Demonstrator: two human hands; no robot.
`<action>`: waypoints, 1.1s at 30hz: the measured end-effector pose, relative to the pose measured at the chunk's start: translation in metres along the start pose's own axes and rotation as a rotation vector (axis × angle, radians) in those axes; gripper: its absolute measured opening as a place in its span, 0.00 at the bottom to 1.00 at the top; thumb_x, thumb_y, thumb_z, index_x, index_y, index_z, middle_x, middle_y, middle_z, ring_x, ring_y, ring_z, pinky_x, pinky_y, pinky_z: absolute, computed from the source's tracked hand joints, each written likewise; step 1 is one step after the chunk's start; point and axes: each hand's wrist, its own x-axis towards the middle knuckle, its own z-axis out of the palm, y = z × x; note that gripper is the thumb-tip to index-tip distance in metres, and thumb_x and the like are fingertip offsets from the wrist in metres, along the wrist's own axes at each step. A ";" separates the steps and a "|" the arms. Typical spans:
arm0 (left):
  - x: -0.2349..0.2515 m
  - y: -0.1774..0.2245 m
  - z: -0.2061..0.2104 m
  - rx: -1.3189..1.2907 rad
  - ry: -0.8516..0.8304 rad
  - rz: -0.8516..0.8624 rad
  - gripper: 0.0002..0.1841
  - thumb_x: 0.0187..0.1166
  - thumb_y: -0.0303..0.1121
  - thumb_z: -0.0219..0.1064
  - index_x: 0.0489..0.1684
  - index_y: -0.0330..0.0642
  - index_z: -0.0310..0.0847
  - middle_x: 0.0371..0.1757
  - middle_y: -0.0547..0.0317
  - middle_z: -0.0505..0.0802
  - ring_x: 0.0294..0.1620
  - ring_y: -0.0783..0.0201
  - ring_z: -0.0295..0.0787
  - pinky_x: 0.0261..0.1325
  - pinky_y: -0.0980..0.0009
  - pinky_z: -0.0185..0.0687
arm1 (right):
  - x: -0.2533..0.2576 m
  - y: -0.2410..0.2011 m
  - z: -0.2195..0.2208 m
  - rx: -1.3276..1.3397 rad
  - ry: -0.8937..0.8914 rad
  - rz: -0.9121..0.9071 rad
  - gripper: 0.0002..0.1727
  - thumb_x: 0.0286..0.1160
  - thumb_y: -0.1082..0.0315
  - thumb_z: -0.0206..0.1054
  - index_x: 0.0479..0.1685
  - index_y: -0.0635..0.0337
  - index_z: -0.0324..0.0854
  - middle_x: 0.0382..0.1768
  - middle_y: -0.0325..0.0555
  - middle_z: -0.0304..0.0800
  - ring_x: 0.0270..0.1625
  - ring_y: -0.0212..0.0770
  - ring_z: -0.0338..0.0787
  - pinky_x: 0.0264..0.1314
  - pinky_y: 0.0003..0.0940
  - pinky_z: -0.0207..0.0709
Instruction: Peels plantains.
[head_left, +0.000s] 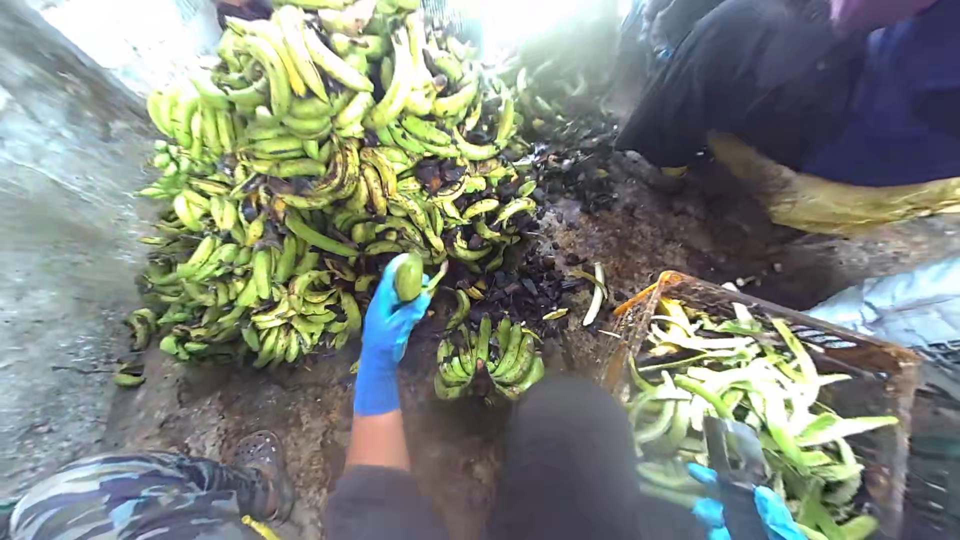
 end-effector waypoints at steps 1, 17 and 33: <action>0.003 0.009 0.015 -0.059 -0.039 -0.009 0.39 0.74 0.34 0.71 0.88 0.45 0.57 0.65 0.52 0.89 0.58 0.60 0.89 0.60 0.61 0.87 | 0.001 0.003 -0.004 0.060 -0.036 -0.025 0.32 0.95 0.46 0.31 0.71 0.54 0.76 0.42 0.38 0.96 0.33 0.30 0.93 0.30 0.24 0.86; -0.095 0.097 0.301 -0.321 -0.737 0.010 0.39 0.65 0.25 0.73 0.84 0.40 0.66 0.69 0.51 0.87 0.61 0.60 0.89 0.61 0.63 0.89 | -0.021 -0.050 0.015 -0.421 0.380 -0.753 0.42 0.85 0.33 0.47 0.72 0.67 0.76 0.39 0.39 0.94 0.31 0.31 0.90 0.32 0.35 0.88; -0.060 0.102 0.300 -0.791 -0.876 -0.369 0.37 0.72 0.52 0.71 0.85 0.60 0.63 0.62 0.52 0.91 0.53 0.53 0.93 0.53 0.57 0.91 | -0.017 -0.052 -0.034 -0.144 0.055 -0.328 0.23 0.93 0.58 0.42 0.71 0.61 0.74 0.33 0.36 0.92 0.24 0.29 0.86 0.25 0.25 0.81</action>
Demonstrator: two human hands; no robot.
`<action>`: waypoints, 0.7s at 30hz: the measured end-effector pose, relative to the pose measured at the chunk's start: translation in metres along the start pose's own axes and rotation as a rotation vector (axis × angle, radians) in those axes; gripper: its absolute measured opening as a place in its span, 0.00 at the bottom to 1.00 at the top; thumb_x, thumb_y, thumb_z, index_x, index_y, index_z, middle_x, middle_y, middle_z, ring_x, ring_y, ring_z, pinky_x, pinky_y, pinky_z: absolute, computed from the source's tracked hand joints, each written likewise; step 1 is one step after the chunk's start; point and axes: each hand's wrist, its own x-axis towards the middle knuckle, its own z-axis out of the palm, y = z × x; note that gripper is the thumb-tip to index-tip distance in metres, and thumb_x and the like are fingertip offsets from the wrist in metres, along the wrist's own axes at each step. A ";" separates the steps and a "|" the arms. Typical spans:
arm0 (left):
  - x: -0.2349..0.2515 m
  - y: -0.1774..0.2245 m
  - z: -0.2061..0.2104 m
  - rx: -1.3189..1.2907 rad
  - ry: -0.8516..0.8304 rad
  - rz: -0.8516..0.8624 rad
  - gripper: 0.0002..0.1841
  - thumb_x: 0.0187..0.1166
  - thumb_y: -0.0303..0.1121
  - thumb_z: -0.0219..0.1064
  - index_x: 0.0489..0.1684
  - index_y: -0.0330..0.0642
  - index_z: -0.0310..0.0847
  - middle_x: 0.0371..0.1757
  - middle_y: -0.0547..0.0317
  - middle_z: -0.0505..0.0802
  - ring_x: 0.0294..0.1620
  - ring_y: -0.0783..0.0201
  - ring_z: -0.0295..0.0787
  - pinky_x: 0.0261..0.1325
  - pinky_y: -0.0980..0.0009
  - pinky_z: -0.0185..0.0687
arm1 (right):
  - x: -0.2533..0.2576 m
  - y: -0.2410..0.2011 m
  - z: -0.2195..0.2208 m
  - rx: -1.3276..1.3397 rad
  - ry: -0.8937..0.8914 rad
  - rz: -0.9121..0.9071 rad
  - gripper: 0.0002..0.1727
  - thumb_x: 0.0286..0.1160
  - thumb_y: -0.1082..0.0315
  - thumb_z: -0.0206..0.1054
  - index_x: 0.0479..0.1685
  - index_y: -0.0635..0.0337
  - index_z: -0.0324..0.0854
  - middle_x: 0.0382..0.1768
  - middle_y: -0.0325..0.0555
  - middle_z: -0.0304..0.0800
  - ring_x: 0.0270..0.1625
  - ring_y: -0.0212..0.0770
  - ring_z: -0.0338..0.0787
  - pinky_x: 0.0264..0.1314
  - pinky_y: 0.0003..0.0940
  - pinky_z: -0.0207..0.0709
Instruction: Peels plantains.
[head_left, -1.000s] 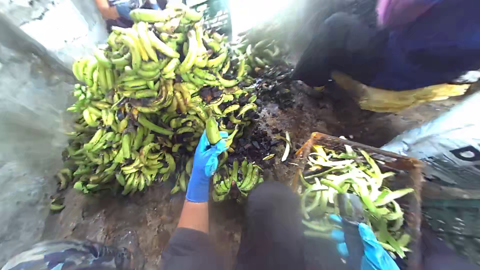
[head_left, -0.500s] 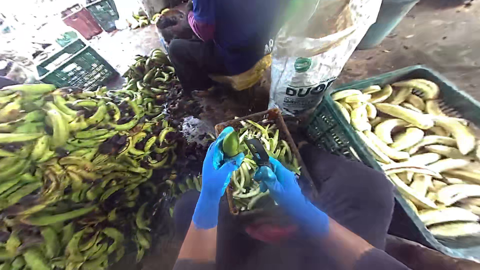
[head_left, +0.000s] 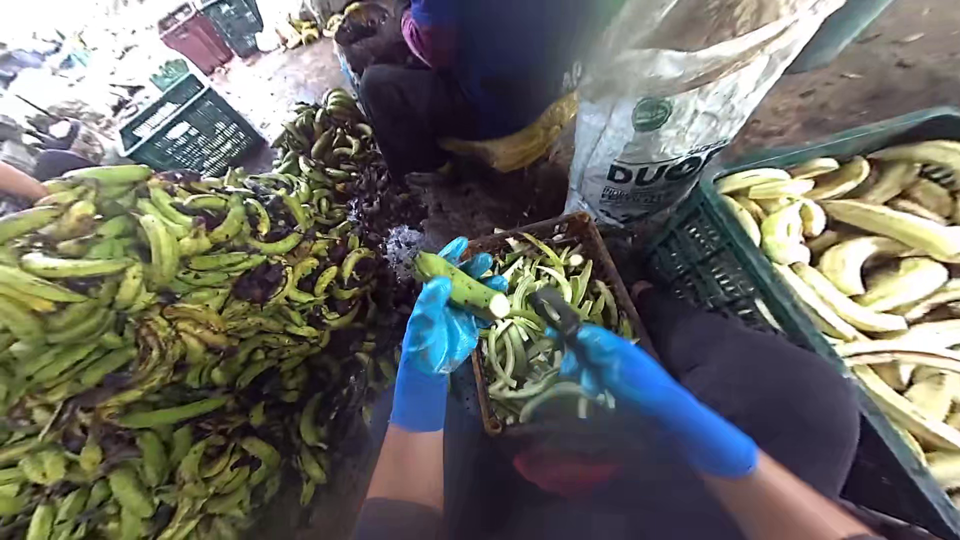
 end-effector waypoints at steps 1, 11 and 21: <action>0.008 0.001 0.005 0.013 0.008 -0.015 0.38 0.71 0.58 0.71 0.85 0.62 0.64 0.59 0.54 0.92 0.46 0.56 0.94 0.46 0.60 0.92 | 0.012 -0.020 -0.014 -0.003 -0.010 -0.133 0.24 0.93 0.57 0.41 0.72 0.60 0.73 0.36 0.35 0.93 0.28 0.28 0.88 0.28 0.23 0.83; 0.052 -0.016 0.015 0.266 0.102 0.238 0.29 0.88 0.50 0.52 0.90 0.64 0.56 0.51 0.58 0.91 0.43 0.66 0.91 0.47 0.67 0.90 | 0.085 -0.069 -0.020 -0.977 0.368 -0.939 0.30 0.85 0.33 0.46 0.76 0.30 0.81 0.56 0.44 0.94 0.55 0.45 0.91 0.54 0.59 0.76; 0.038 -0.022 0.016 -0.007 -0.311 -0.397 0.35 0.78 0.56 0.67 0.84 0.56 0.64 0.45 0.47 0.94 0.30 0.60 0.93 0.27 0.71 0.89 | 0.106 -0.091 -0.051 -1.048 0.656 -0.970 0.29 0.85 0.38 0.54 0.76 0.39 0.82 0.55 0.56 0.91 0.51 0.55 0.90 0.51 0.61 0.75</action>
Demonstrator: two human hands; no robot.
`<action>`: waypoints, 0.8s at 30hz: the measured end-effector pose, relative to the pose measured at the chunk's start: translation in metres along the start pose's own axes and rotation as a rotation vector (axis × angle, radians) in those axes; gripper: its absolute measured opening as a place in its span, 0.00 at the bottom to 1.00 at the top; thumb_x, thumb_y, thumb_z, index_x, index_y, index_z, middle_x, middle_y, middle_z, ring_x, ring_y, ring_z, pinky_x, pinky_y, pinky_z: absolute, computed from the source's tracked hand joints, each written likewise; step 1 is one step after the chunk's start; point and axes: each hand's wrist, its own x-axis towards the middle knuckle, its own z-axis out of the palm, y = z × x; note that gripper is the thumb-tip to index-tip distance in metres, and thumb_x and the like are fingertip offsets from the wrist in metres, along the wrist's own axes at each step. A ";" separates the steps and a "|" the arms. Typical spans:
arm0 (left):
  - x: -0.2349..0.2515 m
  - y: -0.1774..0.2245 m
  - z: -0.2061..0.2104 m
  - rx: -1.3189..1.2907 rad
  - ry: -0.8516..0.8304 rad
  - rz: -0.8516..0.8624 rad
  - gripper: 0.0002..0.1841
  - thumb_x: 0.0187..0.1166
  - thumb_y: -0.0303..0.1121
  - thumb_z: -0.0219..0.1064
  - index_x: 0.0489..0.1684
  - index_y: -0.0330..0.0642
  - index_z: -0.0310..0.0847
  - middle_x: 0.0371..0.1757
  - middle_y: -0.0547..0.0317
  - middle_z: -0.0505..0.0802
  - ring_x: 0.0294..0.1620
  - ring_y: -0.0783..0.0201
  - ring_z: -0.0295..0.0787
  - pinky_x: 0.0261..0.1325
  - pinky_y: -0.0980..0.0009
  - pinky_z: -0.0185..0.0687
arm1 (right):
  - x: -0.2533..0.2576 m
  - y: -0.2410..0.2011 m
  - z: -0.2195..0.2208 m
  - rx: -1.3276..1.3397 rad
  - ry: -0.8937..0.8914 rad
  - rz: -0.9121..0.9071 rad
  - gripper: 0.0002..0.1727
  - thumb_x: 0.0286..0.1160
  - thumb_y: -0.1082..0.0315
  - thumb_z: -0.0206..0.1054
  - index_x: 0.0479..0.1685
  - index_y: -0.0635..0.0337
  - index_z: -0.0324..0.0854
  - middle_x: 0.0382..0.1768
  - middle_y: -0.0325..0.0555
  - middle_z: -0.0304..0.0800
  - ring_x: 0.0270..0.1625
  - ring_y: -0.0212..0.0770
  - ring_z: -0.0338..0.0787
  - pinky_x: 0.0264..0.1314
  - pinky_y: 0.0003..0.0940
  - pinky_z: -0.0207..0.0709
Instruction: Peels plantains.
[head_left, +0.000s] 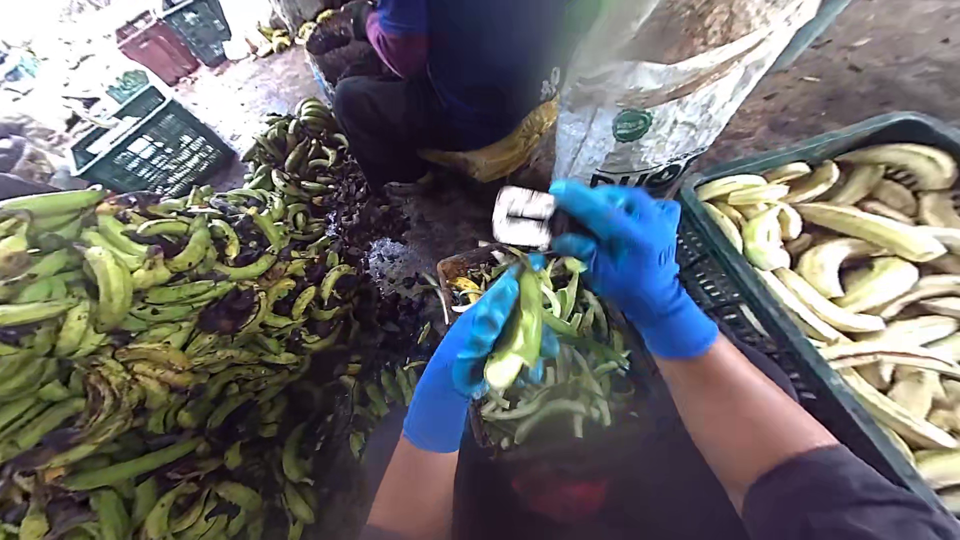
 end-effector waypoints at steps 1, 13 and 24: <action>-0.003 0.000 -0.003 0.033 0.031 -0.042 0.35 0.82 0.53 0.63 0.88 0.55 0.60 0.47 0.46 0.93 0.31 0.59 0.93 0.30 0.69 0.90 | 0.007 0.006 -0.004 -0.006 0.014 0.052 0.31 0.86 0.37 0.52 0.77 0.41 0.81 0.56 0.57 0.90 0.53 0.56 0.89 0.52 0.62 0.75; 0.023 0.002 -0.002 0.058 0.409 0.857 0.32 0.84 0.57 0.58 0.86 0.58 0.57 0.61 0.52 0.91 0.55 0.57 0.93 0.56 0.62 0.90 | -0.048 -0.056 0.007 0.117 -0.079 -0.056 0.28 0.83 0.32 0.52 0.73 0.28 0.82 0.55 0.42 0.94 0.55 0.42 0.90 0.57 0.51 0.71; 0.021 0.008 -0.008 0.071 0.471 0.686 0.23 0.91 0.47 0.51 0.80 0.49 0.67 0.60 0.53 0.90 0.52 0.60 0.91 0.54 0.62 0.90 | -0.025 -0.041 0.016 0.087 -0.056 0.106 0.32 0.84 0.33 0.49 0.78 0.35 0.80 0.55 0.49 0.92 0.50 0.49 0.90 0.49 0.57 0.77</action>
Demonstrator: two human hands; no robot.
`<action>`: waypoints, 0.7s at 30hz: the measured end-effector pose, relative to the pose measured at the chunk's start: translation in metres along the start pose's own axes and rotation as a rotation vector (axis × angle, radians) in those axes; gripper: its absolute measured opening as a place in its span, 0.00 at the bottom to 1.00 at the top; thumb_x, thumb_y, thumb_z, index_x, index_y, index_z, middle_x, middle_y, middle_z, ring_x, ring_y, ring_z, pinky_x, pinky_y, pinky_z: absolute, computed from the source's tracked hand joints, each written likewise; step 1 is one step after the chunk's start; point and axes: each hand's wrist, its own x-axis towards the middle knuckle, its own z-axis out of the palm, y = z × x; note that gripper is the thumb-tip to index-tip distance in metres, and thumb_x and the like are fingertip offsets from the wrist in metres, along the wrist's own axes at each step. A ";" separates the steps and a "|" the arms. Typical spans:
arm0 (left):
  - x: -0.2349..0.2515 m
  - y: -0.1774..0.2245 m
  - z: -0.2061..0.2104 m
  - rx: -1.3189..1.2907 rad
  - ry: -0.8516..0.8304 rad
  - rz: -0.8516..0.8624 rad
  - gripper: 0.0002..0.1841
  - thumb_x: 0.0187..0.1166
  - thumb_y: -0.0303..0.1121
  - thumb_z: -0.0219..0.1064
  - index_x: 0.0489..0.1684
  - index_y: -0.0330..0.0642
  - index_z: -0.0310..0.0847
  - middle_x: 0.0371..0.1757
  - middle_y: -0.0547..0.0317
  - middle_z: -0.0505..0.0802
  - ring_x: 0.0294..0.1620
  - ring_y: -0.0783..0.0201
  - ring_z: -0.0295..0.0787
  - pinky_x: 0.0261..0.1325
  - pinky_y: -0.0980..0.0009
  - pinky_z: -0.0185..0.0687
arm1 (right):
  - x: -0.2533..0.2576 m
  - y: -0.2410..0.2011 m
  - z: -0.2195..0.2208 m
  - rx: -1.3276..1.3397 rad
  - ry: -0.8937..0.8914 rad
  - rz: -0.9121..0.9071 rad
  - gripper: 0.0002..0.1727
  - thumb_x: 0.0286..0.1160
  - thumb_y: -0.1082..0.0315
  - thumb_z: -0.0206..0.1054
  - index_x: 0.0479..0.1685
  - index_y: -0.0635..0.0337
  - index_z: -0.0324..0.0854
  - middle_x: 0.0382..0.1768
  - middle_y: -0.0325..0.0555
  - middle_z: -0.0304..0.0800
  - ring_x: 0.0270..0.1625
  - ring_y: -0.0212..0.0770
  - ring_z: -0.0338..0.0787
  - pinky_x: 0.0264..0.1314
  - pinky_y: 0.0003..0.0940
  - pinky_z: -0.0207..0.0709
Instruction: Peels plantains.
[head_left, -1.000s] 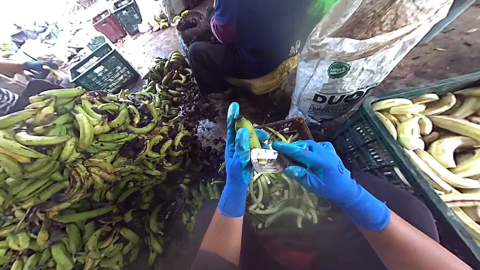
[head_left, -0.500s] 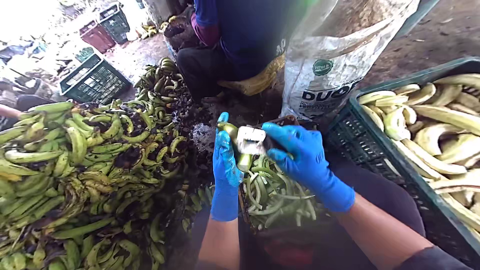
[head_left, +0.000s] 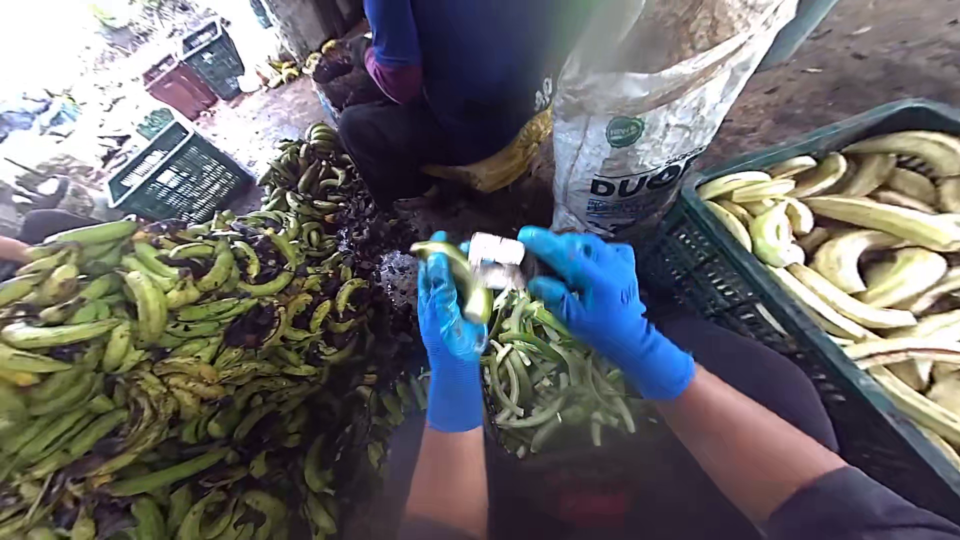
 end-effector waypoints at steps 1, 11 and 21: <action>0.002 -0.001 0.010 -0.100 0.115 0.111 0.20 0.92 0.45 0.48 0.77 0.50 0.67 0.60 0.54 0.89 0.55 0.58 0.91 0.58 0.60 0.89 | -0.012 -0.013 0.004 -0.014 0.029 -0.039 0.31 0.83 0.33 0.52 0.78 0.32 0.80 0.57 0.48 0.92 0.54 0.48 0.90 0.54 0.56 0.75; -0.010 0.005 -0.002 -0.027 -0.235 -0.191 0.20 0.88 0.40 0.51 0.76 0.51 0.74 0.57 0.61 0.92 0.51 0.70 0.91 0.50 0.72 0.89 | 0.001 0.012 -0.003 0.021 0.030 -0.222 0.28 0.81 0.35 0.56 0.65 0.38 0.88 0.58 0.48 0.93 0.57 0.48 0.90 0.61 0.56 0.71; -0.009 0.022 -0.027 0.372 -0.412 -0.313 0.33 0.87 0.52 0.55 0.89 0.47 0.60 0.51 0.48 0.94 0.47 0.61 0.93 0.54 0.65 0.88 | 0.030 0.040 -0.013 -0.107 -0.203 0.238 0.29 0.88 0.38 0.45 0.75 0.35 0.82 0.59 0.48 0.92 0.57 0.54 0.91 0.52 0.65 0.76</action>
